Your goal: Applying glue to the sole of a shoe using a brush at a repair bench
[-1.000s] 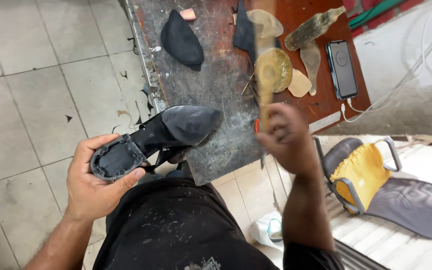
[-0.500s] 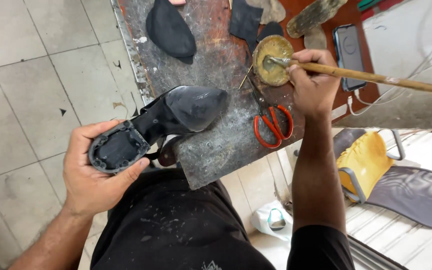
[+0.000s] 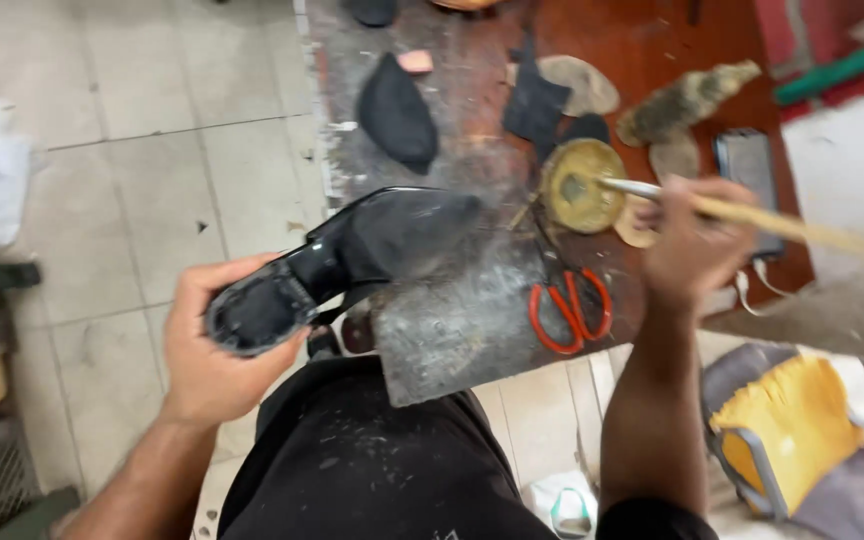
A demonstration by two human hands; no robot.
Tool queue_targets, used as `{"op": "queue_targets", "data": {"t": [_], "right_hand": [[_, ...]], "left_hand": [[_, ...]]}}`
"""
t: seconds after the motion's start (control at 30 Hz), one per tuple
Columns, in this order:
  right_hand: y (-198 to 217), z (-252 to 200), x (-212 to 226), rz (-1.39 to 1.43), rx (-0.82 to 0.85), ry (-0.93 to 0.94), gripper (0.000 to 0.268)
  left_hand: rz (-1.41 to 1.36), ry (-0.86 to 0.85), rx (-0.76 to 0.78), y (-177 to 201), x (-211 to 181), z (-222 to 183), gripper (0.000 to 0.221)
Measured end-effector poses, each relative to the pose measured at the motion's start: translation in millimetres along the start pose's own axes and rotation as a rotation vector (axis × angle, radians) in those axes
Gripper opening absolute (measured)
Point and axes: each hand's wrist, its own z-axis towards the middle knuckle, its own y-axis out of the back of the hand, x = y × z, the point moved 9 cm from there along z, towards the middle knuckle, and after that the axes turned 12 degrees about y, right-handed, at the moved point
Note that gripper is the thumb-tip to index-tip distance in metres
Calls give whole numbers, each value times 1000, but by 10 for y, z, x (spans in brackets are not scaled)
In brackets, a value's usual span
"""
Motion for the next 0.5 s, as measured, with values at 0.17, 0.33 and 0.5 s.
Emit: {"op": "queue_targets", "data": {"t": [0.17,0.33,0.5], "right_hand": [[-46,-246,361,610,-12,-197,16],[-653,-659,1130,899,366,-112,33],[-1020,-922,1382,817,405,-68,23]], "left_hand": [[-118,-80,56,36,7,-33,64],[-106,-91,32,126,6,-250,63],[-51,-5,-79,383,90,-436,59]]}}
